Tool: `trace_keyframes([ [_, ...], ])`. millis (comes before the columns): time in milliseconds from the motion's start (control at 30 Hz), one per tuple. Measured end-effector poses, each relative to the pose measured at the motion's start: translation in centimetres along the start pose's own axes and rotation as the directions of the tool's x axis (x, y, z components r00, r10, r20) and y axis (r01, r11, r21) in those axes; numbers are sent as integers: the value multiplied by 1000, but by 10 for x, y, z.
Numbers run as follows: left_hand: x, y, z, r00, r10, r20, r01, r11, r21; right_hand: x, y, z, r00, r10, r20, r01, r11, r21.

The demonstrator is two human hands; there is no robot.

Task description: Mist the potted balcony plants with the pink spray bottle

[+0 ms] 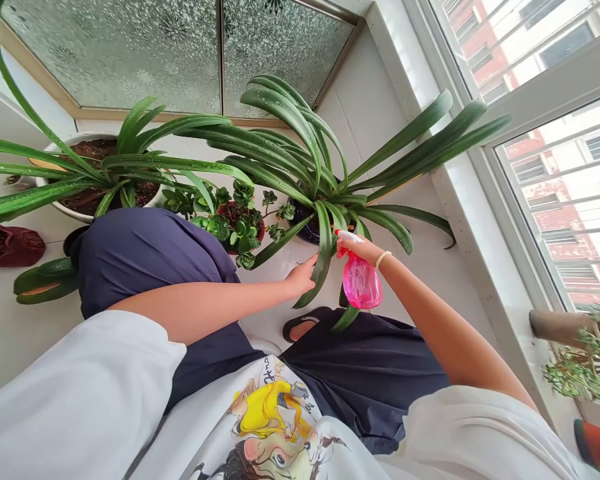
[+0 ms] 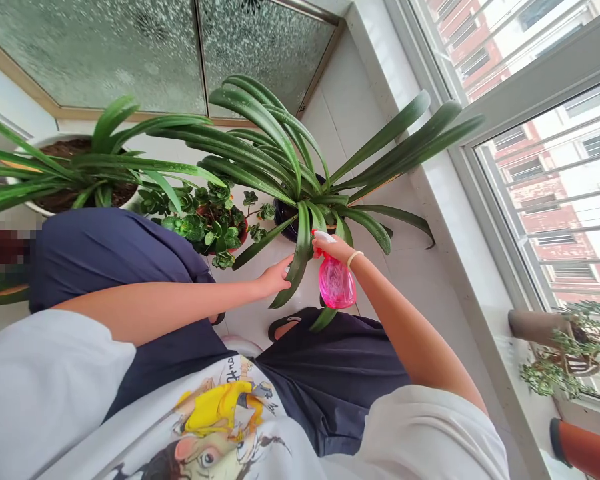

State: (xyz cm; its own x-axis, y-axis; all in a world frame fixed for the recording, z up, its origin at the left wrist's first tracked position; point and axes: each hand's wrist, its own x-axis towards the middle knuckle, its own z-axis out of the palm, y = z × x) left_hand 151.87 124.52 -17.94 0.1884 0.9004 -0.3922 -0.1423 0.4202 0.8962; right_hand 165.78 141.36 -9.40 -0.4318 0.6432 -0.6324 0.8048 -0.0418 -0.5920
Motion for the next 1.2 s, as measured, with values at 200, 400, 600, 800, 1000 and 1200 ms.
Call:
trace_keyframes([
  [200, -1, 7, -2, 1000, 9, -25, -6, 992, 125, 7, 0, 10, 997, 16, -78, -7, 995, 104],
  [400, -4, 5, -1, 1000, -7, 18, 5, 993, 118, 18, -5, 6, 971, 50, -236, -2, 980, 197],
  [600, -4, 1, 2, 999, -48, 15, 44, 976, 212, 28, -12, 2, 957, 72, -279, -12, 978, 210],
  [800, -3, -4, 1, 998, -64, 19, 57, 965, 256, 34, -15, 1, 953, 53, -299, 28, 965, 261],
  [1000, -3, -3, 2, 999, -47, -16, 50, 964, 262, 27, -13, 5, 989, 7, -150, 48, 930, 363],
  [1200, -3, 0, 1, 985, -130, -112, 155, 954, 255, 1, -7, 25, 992, -129, 15, 114, 916, 384],
])
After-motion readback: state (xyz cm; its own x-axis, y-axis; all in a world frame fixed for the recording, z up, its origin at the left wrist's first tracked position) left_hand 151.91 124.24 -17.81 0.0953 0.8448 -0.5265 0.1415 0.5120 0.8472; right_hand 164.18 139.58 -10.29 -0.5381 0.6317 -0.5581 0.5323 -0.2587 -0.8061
